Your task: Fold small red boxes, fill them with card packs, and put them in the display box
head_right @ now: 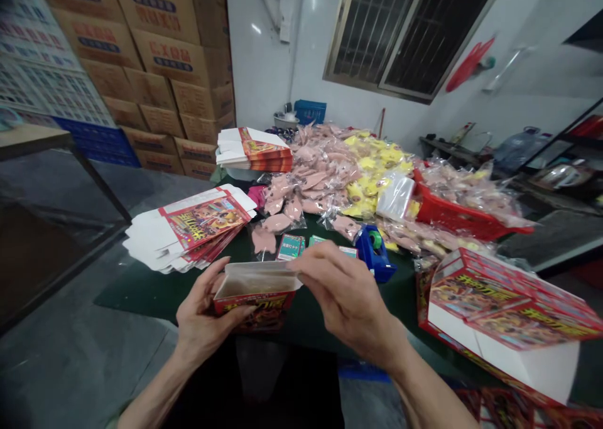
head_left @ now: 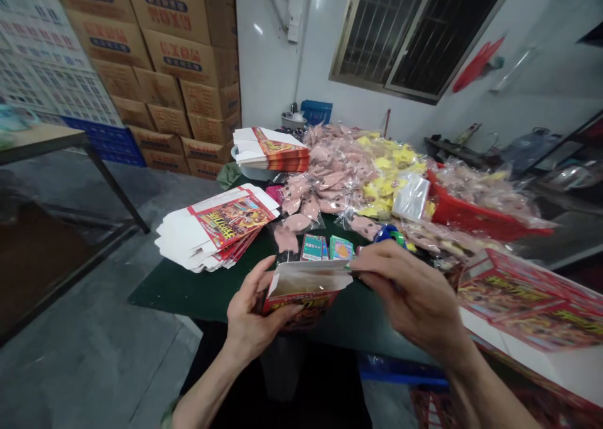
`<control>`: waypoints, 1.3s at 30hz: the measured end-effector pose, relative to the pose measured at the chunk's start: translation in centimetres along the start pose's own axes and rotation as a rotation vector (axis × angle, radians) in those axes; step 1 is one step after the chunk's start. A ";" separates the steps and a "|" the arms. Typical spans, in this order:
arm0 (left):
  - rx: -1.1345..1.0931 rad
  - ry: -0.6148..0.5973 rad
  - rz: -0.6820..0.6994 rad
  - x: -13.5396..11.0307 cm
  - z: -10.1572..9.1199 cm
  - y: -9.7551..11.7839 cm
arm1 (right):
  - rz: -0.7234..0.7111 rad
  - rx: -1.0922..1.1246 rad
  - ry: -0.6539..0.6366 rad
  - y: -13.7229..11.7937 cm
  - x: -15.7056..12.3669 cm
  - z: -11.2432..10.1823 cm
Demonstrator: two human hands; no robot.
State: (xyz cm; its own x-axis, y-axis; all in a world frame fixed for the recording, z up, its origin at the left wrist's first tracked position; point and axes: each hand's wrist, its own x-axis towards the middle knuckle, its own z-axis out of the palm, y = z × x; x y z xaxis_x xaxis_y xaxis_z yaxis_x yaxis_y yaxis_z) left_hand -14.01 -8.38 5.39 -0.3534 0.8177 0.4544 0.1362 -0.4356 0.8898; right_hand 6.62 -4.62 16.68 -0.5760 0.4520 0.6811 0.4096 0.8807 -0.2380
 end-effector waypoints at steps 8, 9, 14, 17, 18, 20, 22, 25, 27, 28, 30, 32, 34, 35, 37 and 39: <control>-0.154 -0.101 -0.035 -0.2 -0.3 -0.4 | -0.133 -0.312 0.044 -0.2 -1.6 5.6; -0.157 -0.103 -0.021 -0.2 -0.4 -0.4 | -0.105 -0.318 -0.019 -0.9 -1.5 5.9; -0.075 -0.042 0.129 -0.3 -0.3 -1.1 | 0.048 -0.264 -0.037 -2.2 -1.6 6.8; 0.073 0.117 0.288 0.0 0.0 -1.8 | 0.153 -0.189 0.266 -1.0 -2.6 7.4; 0.130 0.154 0.342 0.3 0.1 -2.1 | 0.235 -0.131 0.357 -0.5 -3.1 7.8; 0.223 0.141 0.451 1.0 0.4 -2.6 | 0.406 0.064 0.443 0.6 -3.8 9.0; 0.251 0.059 0.526 1.8 0.6 -3.0 | 0.496 0.292 0.438 1.5 -4.4 10.5; 0.191 -0.044 0.527 2.7 0.3 -2.9 | 0.526 0.447 0.469 2.4 -4.8 12.5; 0.155 -0.090 0.446 2.9 -0.2 -2.3 | 0.487 0.398 0.492 2.7 -5.0 13.0; 0.144 -0.109 0.392 2.9 -0.4 -2.0 | 0.445 0.342 0.481 2.9 -5.0 12.9; 0.105 -0.130 0.265 2.8 -0.7 -1.6 | 0.330 0.224 0.440 3.0 -5.0 12.4; -0.018 -0.110 0.130 2.9 -0.6 -1.3 | 0.247 0.165 0.413 2.9 -4.7 11.5; -0.221 -0.046 -0.025 3.1 -0.2 -1.0 | 0.222 0.173 0.412 2.7 -4.5 10.7; -0.328 -0.018 -0.096 3.2 0.1 -0.7 | 0.233 0.190 0.415 2.5 -4.4 10.4; -0.496 -0.022 -0.208 3.7 0.4 0.0 | 0.300 0.270 0.435 2.3 -4.3 10.1; -0.566 -0.102 -0.280 4.2 0.5 0.7 | 0.381 0.372 0.439 2.2 -4.3 9.9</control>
State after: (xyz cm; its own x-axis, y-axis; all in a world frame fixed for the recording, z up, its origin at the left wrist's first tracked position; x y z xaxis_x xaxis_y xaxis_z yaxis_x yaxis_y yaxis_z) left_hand -14.97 -5.08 7.99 -0.2114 0.9489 0.2343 -0.4681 -0.3088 0.8280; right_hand 3.03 -3.25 6.36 -0.0685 0.7093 0.7016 0.2116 0.6976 -0.6845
